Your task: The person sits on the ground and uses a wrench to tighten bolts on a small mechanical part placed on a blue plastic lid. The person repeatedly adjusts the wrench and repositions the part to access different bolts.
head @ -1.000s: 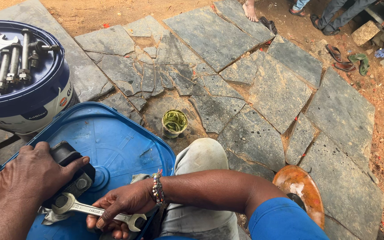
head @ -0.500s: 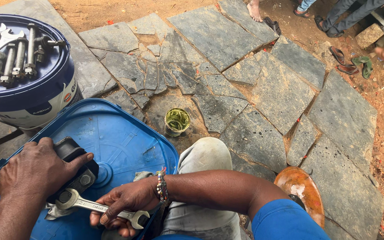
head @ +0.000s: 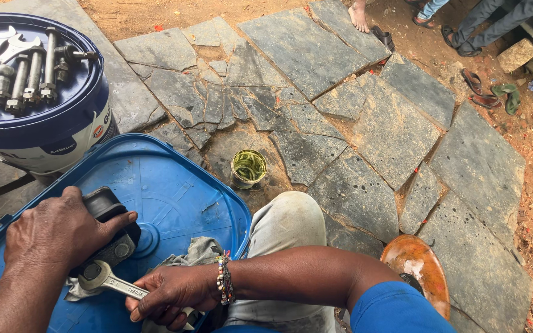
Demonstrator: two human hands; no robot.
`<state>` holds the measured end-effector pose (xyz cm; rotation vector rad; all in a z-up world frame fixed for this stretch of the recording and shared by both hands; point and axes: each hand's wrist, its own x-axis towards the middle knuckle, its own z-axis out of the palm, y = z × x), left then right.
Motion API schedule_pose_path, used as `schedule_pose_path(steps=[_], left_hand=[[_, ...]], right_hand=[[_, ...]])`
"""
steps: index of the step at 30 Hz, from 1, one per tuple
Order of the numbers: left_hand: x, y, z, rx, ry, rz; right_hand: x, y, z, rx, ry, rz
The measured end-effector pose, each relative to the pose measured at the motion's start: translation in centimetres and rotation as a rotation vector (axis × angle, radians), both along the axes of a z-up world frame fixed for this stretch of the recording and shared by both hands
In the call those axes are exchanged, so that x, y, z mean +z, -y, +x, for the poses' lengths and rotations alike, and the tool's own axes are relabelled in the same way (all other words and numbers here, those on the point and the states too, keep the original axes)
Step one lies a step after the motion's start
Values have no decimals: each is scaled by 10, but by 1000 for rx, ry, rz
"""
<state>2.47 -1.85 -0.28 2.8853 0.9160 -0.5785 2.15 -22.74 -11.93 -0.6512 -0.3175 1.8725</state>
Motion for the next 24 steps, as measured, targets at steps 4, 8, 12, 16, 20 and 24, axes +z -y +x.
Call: schedule_pose_path(steps=[4, 8, 12, 16, 20, 24], left_hand=[[4, 0, 0, 11, -20, -9], [5, 0, 0, 17, -20, -20], [4, -1, 0, -2, -12, -17], [2, -1, -1, 32, -34, -58], [3, 0, -2, 27, -21, -51], [3, 2, -4, 37, -21, -51]], right_hand=[[2, -2, -1, -4, 7, -19], [3, -2, 0, -6, 2, -23], [4, -2, -1, -9, -17, -35], [4, -3, -1, -10, -6, -44], [3, -3, -4, -16, -16, -40], [3, -2, -6, -19, 22, -52]])
